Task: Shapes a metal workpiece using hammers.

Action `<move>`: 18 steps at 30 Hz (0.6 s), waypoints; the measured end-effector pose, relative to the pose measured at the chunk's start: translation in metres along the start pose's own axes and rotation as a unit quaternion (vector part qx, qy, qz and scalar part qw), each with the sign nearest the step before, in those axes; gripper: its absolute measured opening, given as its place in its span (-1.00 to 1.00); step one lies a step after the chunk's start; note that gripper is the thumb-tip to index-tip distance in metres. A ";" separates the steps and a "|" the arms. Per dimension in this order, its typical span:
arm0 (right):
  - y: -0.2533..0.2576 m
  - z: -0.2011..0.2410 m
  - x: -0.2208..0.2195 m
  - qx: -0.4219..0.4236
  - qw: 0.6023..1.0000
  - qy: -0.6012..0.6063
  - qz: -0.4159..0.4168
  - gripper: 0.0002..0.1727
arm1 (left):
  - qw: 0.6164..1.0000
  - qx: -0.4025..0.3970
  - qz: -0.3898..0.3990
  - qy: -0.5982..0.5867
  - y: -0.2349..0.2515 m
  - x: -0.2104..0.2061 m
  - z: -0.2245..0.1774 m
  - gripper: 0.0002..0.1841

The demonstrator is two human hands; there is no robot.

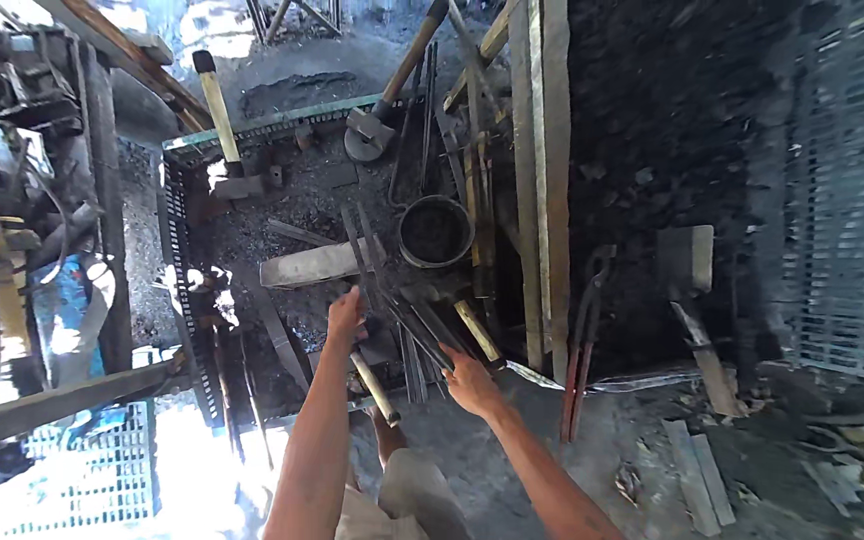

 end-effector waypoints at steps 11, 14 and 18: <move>-0.040 0.021 -0.011 0.008 0.996 -0.088 -0.033 -0.31 | 0.977 0.044 0.074 -0.194 -0.014 -0.034 -0.003 -0.31; -0.063 0.039 -0.019 0.051 0.994 -0.093 -0.039 -0.27 | 0.985 0.002 0.083 -0.152 -0.025 -0.004 0.002 -0.49; -0.111 0.061 -0.048 0.076 0.996 -0.034 -0.011 -0.26 | 0.996 -0.024 0.024 -0.083 -0.063 0.058 0.014 -0.50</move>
Point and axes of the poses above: each hand's wrist, its own y-axis towards the middle knuckle, its own x-axis out of the back of the hand, z = x × y, the point moved 5 cm from there along y, towards the middle knuckle, and after that the axes turned 13 degrees about -y, right-handed, at the moved point
